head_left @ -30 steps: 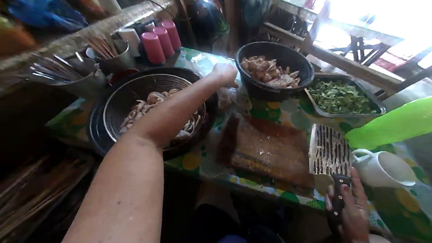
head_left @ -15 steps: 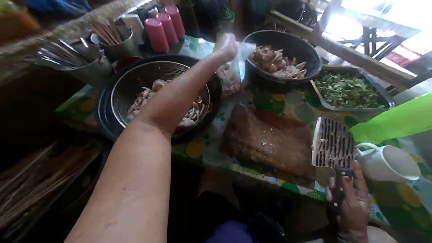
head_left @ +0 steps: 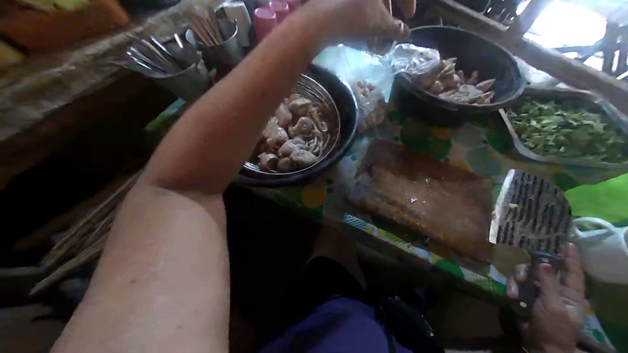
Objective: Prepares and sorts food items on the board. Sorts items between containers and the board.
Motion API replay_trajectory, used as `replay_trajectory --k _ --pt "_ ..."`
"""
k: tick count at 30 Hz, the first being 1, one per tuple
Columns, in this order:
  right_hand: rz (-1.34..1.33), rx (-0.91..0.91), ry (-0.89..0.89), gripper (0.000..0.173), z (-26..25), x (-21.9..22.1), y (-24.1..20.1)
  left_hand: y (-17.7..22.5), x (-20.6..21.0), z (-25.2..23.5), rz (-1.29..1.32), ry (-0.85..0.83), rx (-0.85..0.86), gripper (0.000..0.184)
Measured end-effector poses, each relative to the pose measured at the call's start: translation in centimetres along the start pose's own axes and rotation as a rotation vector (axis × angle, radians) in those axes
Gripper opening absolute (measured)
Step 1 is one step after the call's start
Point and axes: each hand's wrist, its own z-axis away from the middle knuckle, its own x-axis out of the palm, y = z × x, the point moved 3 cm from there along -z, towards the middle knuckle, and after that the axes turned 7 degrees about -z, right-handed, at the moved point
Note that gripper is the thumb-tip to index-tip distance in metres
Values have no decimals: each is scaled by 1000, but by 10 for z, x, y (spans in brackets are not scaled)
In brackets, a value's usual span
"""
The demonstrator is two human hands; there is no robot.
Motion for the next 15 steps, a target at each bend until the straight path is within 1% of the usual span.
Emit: replay_trajectory --k 2,3,5,7,10,12,15 --pt "29 40 -10 61 1 3 -4 -5 -11 34 -91 -16 -4 34" --pt "27 51 -11 59 2 5 -5 -9 -14 50 -140 -61 -22 36" --pt "-15 53 4 49 6 7 -6 -20 -14 80 -220 -160 -49 36" --pt "-37 61 11 37 9 8 -9 -33 -8 104 -241 -217 -100 33" --pt "-91 108 20 31 6 6 -11 -60 7 129 -197 -191 -163 32" --pt "-153 138 40 27 1 0 -9 -69 14 140 -155 -182 -222 32" --pt "-273 164 60 27 -8 -9 -4 -75 21 152 -135 -177 -272 32"
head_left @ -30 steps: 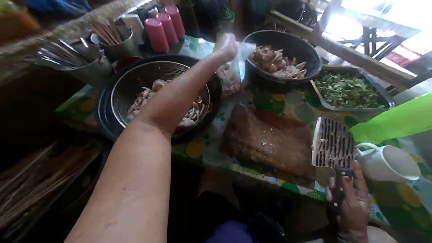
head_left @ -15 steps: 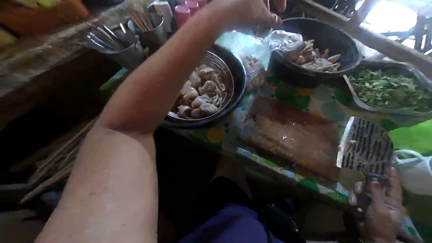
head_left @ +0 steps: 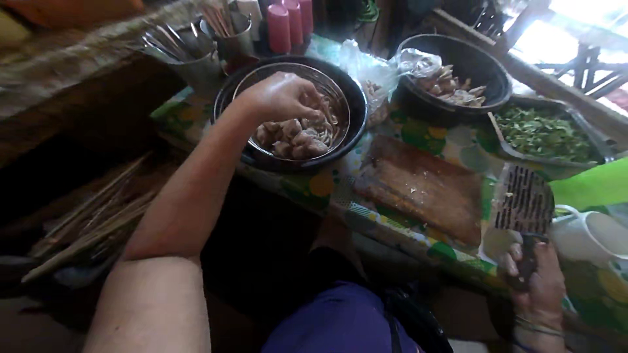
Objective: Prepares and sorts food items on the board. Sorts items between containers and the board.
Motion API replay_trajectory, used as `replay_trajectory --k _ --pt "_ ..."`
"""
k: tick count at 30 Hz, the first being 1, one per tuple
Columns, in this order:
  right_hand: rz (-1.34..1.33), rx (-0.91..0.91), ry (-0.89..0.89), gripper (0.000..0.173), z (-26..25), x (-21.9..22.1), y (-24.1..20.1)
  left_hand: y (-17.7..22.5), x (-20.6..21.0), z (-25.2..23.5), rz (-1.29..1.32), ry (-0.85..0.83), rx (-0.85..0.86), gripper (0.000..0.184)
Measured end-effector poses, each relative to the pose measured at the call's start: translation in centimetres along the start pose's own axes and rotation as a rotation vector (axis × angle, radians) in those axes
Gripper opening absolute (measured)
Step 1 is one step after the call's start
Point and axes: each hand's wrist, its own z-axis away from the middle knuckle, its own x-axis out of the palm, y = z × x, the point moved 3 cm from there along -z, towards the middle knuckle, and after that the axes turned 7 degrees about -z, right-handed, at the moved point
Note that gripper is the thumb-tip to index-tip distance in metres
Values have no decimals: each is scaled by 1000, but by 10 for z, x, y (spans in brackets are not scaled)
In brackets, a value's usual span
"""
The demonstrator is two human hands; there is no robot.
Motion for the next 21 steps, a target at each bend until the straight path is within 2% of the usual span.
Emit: replay_trajectory --k 3,5,8,10,12,15,21 --pt "-132 15 -5 30 -2 -2 1 0 5 7 34 52 42 30" --pt "-109 33 17 29 -5 -1 -2 15 6 2 51 86 127 29" --pt "-30 83 21 26 -18 -1 -4 56 9 -8 104 49 206 28" --pt "51 91 -4 29 -23 4 -3 86 16 -24 105 54 337 26" --pt "60 72 -25 33 -22 5 -1 117 25 -51 70 13 483 26" --pt "16 40 -19 33 -18 3 -1 162 30 -109 -4 -48 560 26" --pt "-52 -38 27 33 -16 -2 4 212 58 -253 87 1 439 21"
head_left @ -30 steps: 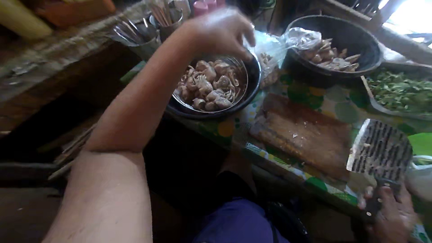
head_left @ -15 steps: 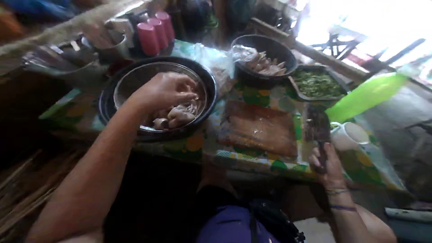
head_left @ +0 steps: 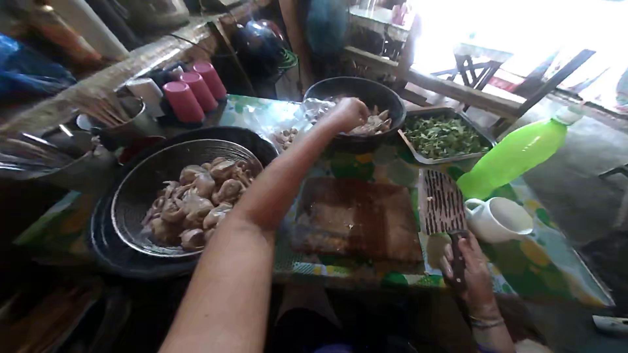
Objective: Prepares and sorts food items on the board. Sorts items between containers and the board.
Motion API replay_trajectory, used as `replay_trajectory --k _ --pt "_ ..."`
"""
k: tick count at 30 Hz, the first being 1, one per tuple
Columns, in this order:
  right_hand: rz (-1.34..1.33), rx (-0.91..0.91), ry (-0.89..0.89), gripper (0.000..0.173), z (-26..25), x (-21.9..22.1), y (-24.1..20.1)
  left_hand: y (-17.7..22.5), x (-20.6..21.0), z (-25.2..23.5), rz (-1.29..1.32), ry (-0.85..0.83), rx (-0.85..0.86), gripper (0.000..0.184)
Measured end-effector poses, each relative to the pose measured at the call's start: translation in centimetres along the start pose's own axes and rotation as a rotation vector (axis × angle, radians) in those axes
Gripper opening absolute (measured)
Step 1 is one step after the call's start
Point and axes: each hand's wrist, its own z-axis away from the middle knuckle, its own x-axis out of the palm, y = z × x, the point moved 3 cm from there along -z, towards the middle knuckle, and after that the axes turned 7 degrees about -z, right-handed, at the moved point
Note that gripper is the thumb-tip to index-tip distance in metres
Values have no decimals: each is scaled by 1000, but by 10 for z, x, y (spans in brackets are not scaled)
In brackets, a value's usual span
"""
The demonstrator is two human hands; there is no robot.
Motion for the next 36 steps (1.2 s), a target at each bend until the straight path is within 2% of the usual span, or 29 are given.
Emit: replay_trajectory --k 4,9,13,16,19,21,25,27,28,33,36 --pt "40 -38 2 31 0 2 2 -21 45 -64 23 -11 -47 28" --pt "154 -44 -9 36 -2 6 4 -20 82 -104 14 -85 -47 55" --pt "174 -45 -16 41 -1 5 7 -21 91 -131 -40 -239 7 44" --pt "181 -36 10 41 2 8 6 -24 88 -131 74 -257 -43 38" --pt "211 -5 51 41 2 15 2 -23 90 -131 -4 -240 -26 41" --pt "206 12 59 40 1 18 0 -22 91 -130 -29 -169 -72 40" --pt "204 18 77 38 -1 16 2 -29 80 -124 58 71 -343 37" --pt "214 15 83 38 -1 16 3 -46 73 -124 139 174 -376 42" --pt "219 15 90 38 -1 15 3 -49 71 -123 157 188 -355 39" --pt "206 25 120 39 0 19 3 -34 69 -109 148 152 -274 29" --pt "202 14 107 34 -1 18 2 -30 75 -97 196 26 -216 28"
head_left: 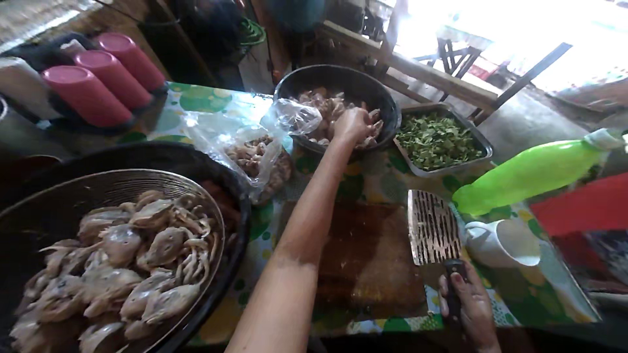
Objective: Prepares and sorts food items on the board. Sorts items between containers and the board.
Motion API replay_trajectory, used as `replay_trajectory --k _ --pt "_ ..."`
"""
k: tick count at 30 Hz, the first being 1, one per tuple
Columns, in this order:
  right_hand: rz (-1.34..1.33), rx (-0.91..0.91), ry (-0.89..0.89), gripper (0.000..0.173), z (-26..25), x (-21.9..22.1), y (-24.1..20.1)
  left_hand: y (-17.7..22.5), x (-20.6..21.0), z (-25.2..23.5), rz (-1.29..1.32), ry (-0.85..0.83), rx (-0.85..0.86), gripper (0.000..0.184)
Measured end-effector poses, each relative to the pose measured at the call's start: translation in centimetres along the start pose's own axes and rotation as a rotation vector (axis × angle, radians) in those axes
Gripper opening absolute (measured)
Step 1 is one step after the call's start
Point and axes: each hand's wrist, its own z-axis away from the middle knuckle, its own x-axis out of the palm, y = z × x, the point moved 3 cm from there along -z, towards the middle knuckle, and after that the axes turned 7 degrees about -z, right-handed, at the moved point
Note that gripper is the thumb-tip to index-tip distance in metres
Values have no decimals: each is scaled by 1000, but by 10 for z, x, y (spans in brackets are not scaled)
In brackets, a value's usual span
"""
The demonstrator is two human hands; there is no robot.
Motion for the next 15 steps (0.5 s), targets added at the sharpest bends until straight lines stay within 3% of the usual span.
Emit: replay_trajectory --k 3,6,11,15 --pt "9 3 -10 37 0 2 0 3 -3 26 -132 -183 -20 37" --pt "-1 3 -5 36 0 2 0 10 -6 53 -250 -276 2 58" --pt "7 10 -11 38 1 -1 0 8 -7 97 -303 -139 -43 66" --pt "25 -16 -59 39 0 -5 2 -7 -18 119 -260 -188 -84 66"
